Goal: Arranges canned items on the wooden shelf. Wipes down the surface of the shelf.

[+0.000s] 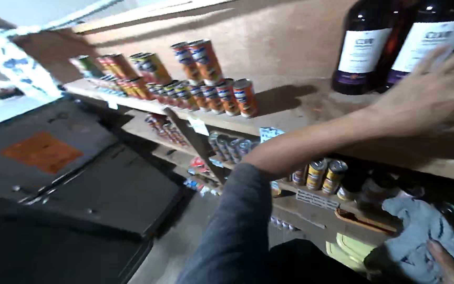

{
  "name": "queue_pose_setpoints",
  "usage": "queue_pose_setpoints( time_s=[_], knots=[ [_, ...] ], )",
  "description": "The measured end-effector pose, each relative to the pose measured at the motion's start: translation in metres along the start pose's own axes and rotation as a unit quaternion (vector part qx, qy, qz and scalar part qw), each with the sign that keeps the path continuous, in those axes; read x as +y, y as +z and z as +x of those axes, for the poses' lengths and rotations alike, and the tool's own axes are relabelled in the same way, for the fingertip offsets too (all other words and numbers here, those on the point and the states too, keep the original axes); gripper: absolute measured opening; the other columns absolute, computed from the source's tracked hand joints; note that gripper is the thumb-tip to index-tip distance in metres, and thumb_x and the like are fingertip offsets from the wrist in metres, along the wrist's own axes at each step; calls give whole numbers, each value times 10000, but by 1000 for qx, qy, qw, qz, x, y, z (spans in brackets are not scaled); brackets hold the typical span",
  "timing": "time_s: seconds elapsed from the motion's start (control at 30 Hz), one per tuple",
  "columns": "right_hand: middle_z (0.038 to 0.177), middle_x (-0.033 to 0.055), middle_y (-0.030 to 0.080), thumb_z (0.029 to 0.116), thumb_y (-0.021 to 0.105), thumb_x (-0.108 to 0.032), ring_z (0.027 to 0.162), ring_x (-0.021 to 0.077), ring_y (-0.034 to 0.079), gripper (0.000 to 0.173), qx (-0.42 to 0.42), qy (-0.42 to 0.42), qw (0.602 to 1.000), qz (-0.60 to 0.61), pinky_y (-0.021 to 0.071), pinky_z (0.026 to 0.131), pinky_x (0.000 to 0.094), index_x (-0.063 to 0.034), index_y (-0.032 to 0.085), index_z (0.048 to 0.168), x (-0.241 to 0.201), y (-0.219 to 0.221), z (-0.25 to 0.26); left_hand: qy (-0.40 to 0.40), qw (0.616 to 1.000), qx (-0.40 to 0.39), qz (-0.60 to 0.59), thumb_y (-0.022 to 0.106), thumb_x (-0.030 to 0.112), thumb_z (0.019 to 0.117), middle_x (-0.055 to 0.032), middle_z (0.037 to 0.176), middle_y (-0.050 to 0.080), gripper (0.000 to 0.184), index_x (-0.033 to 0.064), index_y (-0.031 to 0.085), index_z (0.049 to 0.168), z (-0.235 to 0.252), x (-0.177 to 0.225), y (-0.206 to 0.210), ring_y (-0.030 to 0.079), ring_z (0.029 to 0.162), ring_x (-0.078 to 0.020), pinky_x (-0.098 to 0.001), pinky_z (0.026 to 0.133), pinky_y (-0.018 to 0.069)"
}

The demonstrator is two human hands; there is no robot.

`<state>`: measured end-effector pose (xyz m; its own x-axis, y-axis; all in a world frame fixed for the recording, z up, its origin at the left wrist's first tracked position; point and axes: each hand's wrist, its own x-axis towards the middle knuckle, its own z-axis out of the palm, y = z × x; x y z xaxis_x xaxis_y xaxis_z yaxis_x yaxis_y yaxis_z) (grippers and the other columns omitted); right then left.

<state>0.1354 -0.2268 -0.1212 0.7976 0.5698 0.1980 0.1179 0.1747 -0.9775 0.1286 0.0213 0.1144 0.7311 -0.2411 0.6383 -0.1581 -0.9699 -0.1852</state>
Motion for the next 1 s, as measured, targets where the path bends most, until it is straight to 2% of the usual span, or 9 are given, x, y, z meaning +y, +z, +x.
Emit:
queue_pose_setpoints(
  time_s=[0.07,0.23,0.4,0.47,0.57,0.7,0.77,0.87,1.0],
  knots=[
    [1078,-155,675,979,583,-96,995,-102,654,422,-34,1,999,39,553,927,149,44,412,1338,0,14,9,-43,997,60,37,779,294,880,-147,1466,585,463,125,713,1306,-47,-35,-47,435,1452,-371,-591,1217,224],
    [1061,-152,660,951,581,-47,977,-111,643,403,-110,22,993,27,556,905,140,26,434,1319,-14,49,20,-283,934,33,218,653,477,956,-137,1496,552,557,135,635,1395,-131,-135,-180,405,1462,-373,-609,1213,208],
    [1061,-181,675,923,599,-21,987,-120,645,409,-161,-23,986,50,554,921,139,25,452,1303,-4,61,25,-392,904,22,167,451,478,1051,-134,1372,643,528,91,652,1348,-188,-187,-276,560,1337,-288,-523,1158,379],
    [1075,-108,671,919,597,-6,1001,-105,644,436,-144,2,989,10,547,920,127,78,425,1311,-15,66,21,-404,901,-9,157,358,499,1059,-158,1390,623,585,87,641,1362,-206,-200,-284,553,1342,-299,-538,1153,366],
    [1136,271,578,911,534,149,1000,34,568,443,-70,109,988,-84,445,894,118,279,378,1305,-79,101,10,-407,900,-51,149,317,512,1058,-200,1364,626,628,55,651,1329,-218,-209,-280,564,1316,-360,-597,1124,365],
    [1102,318,549,907,481,151,960,-20,553,401,-97,113,984,-99,422,844,50,317,362,1252,-73,97,16,-387,904,-92,158,289,606,1024,-228,1209,690,721,44,692,1229,-224,-225,-273,640,1180,-419,-673,1009,427],
    [1062,232,583,916,500,145,917,-23,563,375,-79,136,984,-77,439,862,77,276,414,1257,-68,92,17,-370,908,-96,172,261,614,1018,-244,1010,689,754,-15,676,1032,-225,-232,-269,668,1025,-436,-676,891,455],
    [1001,-154,706,906,579,11,959,-96,666,305,-105,19,994,23,555,919,142,-12,531,1206,-1,60,18,-345,917,-93,180,237,641,999,-238,912,668,793,-36,647,943,-227,-239,-265,670,937,-432,-666,825,458],
    [1021,-195,699,916,602,-18,971,-96,668,332,-112,-7,992,51,560,924,150,-37,509,1234,14,56,17,-347,918,-96,167,312,691,956,-230,1040,702,801,5,698,1102,-227,-239,-265,674,1027,-406,-660,905,456]
  ],
)
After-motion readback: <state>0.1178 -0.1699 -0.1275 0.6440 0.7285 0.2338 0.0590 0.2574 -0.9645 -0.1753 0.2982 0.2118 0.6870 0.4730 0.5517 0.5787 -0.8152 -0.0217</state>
